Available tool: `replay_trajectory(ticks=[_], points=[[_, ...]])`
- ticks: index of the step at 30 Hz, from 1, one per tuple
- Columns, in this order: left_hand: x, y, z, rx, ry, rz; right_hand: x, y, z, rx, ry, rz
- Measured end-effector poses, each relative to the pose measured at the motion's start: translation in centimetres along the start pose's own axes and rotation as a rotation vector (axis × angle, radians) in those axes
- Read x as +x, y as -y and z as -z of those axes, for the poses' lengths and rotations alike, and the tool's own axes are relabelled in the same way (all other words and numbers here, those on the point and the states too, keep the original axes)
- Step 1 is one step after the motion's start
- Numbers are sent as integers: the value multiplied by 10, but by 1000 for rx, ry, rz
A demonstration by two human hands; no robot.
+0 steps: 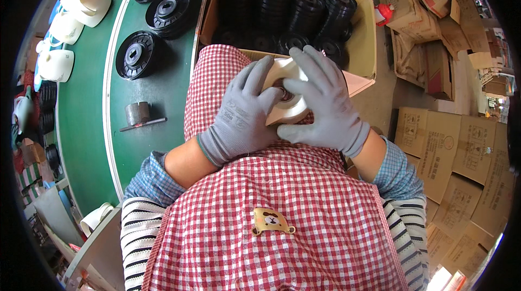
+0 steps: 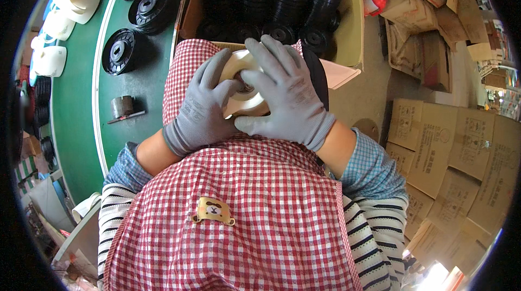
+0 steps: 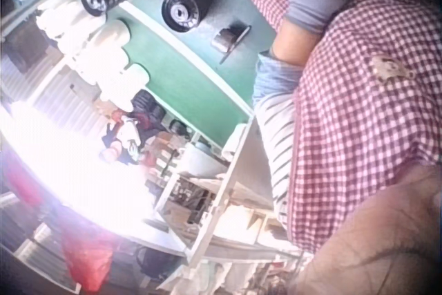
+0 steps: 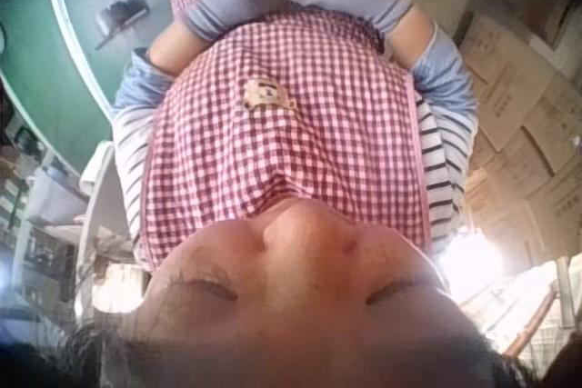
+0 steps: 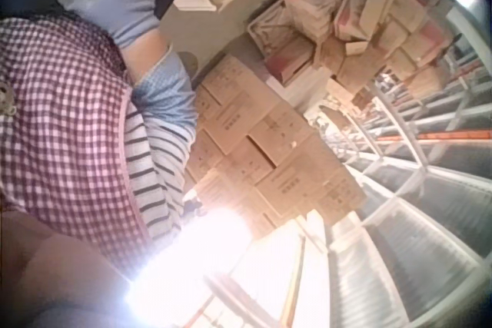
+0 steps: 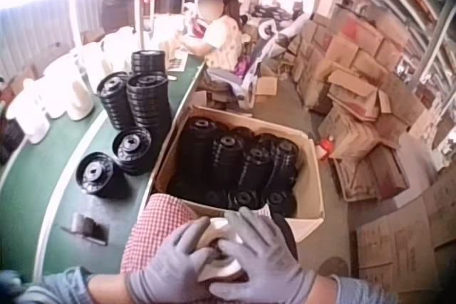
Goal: The person assembles white kettles by inserting a heating element into the base, placing a black lid on top, and securing it. They repeat this process for multiple units, handling each kettle one at a time.
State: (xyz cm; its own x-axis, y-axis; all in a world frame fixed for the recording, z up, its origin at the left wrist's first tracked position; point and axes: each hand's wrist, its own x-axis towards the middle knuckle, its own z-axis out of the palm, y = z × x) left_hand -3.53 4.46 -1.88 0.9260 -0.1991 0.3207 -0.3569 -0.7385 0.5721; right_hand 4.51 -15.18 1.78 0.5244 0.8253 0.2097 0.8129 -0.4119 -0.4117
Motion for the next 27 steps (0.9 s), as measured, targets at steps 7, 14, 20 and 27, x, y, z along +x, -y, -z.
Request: replay_trajectory(ticks=[7, 14, 20, 27], points=[[-5, 5, 1, -85, 83, 32, 9, -2, -7, 39, 203, 44], [-8, 13, -6, -49, 93, -35, -2, -6, -28, 119, 102, 49], [-2, 15, 5, -96, 62, -37, 12, -17, -14, -27, 91, 161], [-38, 23, -7, -357, -165, 90, 11, -41, -30, 914, -83, -392]])
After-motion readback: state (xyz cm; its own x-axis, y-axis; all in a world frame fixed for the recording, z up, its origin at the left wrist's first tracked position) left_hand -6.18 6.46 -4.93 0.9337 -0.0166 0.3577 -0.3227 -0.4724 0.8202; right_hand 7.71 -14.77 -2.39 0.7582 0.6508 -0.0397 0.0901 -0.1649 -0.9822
